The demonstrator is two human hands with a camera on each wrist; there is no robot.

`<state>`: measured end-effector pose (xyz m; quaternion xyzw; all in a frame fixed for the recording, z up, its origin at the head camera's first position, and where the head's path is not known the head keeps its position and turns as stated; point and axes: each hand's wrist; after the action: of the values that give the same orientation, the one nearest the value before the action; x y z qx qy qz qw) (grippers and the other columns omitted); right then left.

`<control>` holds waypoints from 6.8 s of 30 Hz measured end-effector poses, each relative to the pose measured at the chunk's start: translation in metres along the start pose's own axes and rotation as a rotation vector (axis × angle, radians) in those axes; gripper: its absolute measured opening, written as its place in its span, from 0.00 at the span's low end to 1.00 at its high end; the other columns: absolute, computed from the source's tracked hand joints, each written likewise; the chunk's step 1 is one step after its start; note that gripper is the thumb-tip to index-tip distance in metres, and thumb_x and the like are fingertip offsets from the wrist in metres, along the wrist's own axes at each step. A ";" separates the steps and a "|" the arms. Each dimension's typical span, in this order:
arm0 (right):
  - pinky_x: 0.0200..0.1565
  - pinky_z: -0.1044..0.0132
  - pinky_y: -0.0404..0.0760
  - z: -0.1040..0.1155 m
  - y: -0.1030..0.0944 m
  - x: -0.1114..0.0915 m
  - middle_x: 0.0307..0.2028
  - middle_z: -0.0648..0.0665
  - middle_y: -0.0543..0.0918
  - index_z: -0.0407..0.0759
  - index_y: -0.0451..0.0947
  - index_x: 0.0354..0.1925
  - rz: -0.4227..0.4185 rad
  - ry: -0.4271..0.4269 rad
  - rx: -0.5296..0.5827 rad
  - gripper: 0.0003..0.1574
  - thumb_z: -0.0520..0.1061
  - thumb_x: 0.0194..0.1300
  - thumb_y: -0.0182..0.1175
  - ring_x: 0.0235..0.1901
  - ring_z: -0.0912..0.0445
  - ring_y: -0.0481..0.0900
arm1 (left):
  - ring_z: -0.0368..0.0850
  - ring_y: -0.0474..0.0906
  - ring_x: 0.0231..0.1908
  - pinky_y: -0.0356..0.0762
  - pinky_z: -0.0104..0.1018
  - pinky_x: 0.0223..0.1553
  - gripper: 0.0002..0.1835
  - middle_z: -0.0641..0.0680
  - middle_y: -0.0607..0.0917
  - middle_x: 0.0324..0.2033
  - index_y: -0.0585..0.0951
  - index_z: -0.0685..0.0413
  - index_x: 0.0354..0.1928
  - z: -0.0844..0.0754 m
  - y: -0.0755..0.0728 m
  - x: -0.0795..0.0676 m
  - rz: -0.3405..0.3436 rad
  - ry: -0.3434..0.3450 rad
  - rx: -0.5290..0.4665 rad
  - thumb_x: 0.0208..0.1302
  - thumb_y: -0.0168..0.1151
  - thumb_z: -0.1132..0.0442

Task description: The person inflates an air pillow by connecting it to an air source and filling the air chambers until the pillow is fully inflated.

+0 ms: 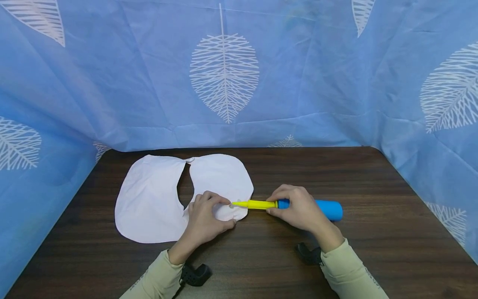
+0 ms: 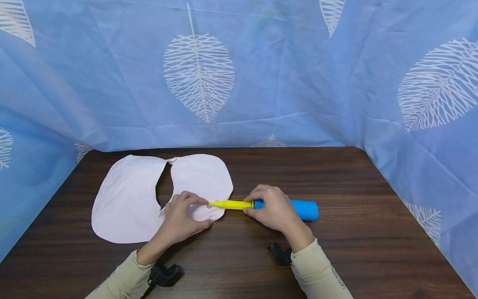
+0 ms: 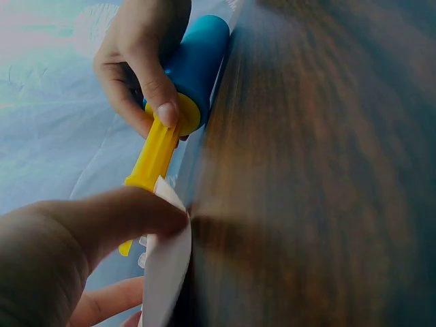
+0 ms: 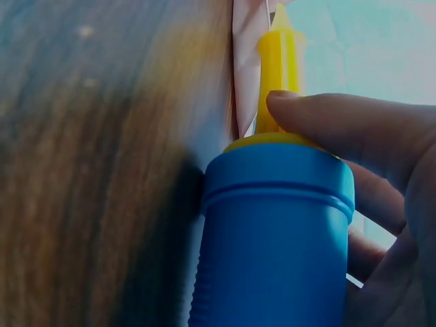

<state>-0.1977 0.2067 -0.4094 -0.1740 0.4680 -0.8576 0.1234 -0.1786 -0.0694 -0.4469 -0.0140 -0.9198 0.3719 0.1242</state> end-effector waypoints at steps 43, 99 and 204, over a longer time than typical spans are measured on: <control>0.46 0.56 0.86 0.000 0.001 0.000 0.45 0.52 0.89 0.51 0.93 0.46 0.024 -0.001 0.038 0.11 0.45 0.64 0.78 0.44 0.53 0.84 | 0.53 0.77 0.44 0.67 0.47 0.50 0.11 0.56 0.85 0.35 0.88 0.56 0.31 -0.007 0.010 0.000 -0.169 -0.040 -0.059 0.53 0.71 0.81; 0.46 0.55 0.87 -0.003 -0.001 -0.001 0.45 0.50 0.89 0.49 0.94 0.45 0.015 0.006 0.043 0.11 0.44 0.63 0.78 0.44 0.52 0.84 | 0.41 0.78 0.34 0.76 0.31 0.40 0.05 0.52 0.88 0.29 0.93 0.56 0.33 0.005 0.001 0.004 -0.131 -0.150 -0.266 0.54 0.78 0.72; 0.45 0.55 0.82 0.003 0.007 0.002 0.39 0.53 0.89 0.51 0.94 0.37 -0.064 0.049 0.006 0.09 0.47 0.57 0.82 0.41 0.53 0.82 | 0.44 0.74 0.33 0.72 0.28 0.36 0.02 0.54 0.86 0.29 0.93 0.60 0.34 0.006 -0.004 0.006 -0.010 -0.149 -0.426 0.61 0.75 0.73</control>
<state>-0.1979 0.1995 -0.4135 -0.1676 0.4625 -0.8665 0.0848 -0.1857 -0.0751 -0.4471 -0.0081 -0.9842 0.1688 0.0520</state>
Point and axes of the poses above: each hand's wrist, its own x-axis towards the middle knuckle, its own y-axis out of the palm, z = x × y
